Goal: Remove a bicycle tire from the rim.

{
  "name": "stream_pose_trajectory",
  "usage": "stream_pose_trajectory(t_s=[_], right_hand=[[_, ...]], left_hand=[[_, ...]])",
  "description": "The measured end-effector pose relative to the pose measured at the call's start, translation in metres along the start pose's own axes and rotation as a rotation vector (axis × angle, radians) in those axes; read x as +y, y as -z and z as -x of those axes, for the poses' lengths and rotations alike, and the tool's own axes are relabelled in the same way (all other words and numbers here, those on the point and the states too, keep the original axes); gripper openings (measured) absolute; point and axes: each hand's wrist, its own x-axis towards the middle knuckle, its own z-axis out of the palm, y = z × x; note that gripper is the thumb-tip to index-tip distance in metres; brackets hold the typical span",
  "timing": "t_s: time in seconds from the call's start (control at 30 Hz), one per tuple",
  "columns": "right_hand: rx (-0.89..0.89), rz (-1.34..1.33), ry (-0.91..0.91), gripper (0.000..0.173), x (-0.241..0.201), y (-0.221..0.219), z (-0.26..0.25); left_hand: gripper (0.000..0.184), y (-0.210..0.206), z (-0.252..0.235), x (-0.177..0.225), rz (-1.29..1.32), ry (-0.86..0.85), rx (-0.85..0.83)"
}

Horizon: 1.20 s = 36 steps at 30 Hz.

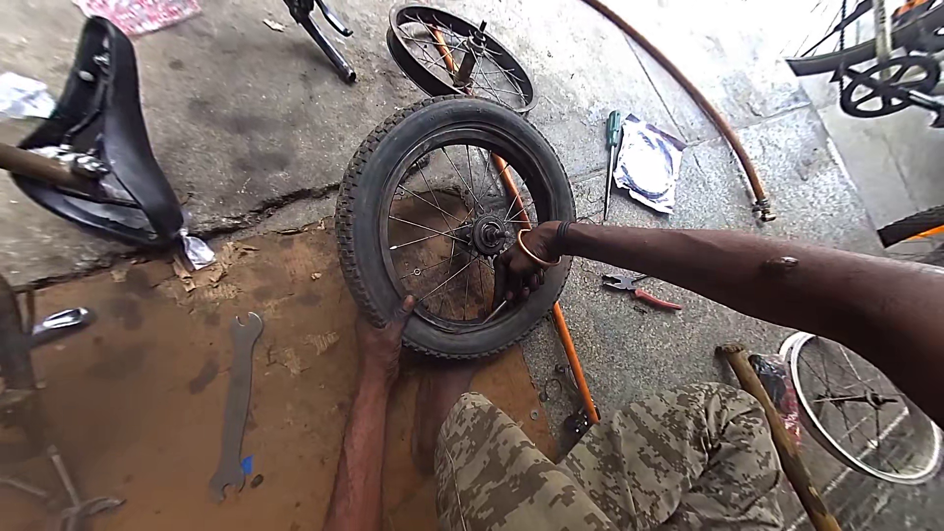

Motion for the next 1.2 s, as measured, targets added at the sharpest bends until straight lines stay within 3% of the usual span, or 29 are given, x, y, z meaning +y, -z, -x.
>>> stream_pose_trajectory(t_s=[0.13, 0.27, 0.33, 0.43, 0.5, 0.67, 0.8, 0.97, 1.03, 1.2], right_hand=[[0.009, 0.002, 0.048, 0.01, 0.005, -0.005, -0.002], [0.107, 0.3, 0.149, 0.008, -0.007, -0.035, 0.011], [0.242, 0.421, 0.04, 0.008, -0.025, -0.066, 0.03], [0.408, 0.38, -0.151, 0.021, -0.048, -0.126, 0.048], [0.445, 0.33, -0.136, 0.025, -0.043, -0.143, 0.043], [0.298, 0.393, 0.127, 0.01, -0.013, -0.068, 0.031], [0.112, 0.273, 0.172, 0.007, 0.002, -0.014, 0.021], [-0.03, 0.128, 0.087, 0.022, 0.0, 0.0, 0.007], [-0.041, 0.105, 0.057, 0.019, 0.0, -0.001, 0.003], [-0.055, 0.085, 0.143, 0.023, 0.006, -0.005, -0.004]], left_hand=[[0.06, -0.001, 0.001, -0.002, 0.004, -0.009, 0.008], [0.059, 0.001, 0.004, -0.006, 0.017, -0.02, 0.025], [0.057, -0.001, 0.003, -0.007, 0.008, -0.046, 0.037], [0.056, -0.003, 0.002, -0.006, 0.008, -0.054, 0.043], [0.055, -0.001, 0.002, -0.007, -0.003, -0.042, 0.033], [0.057, 0.001, 0.003, -0.004, -0.022, -0.009, 0.023], [0.058, -0.001, 0.002, -0.004, -0.025, -0.007, 0.017], [0.059, 0.001, 0.003, -0.011, 0.013, -0.016, -0.002], [0.056, 0.002, 0.003, -0.014, 0.043, -0.032, -0.016], [0.054, 0.003, 0.002, -0.013, 0.049, -0.022, -0.012]])
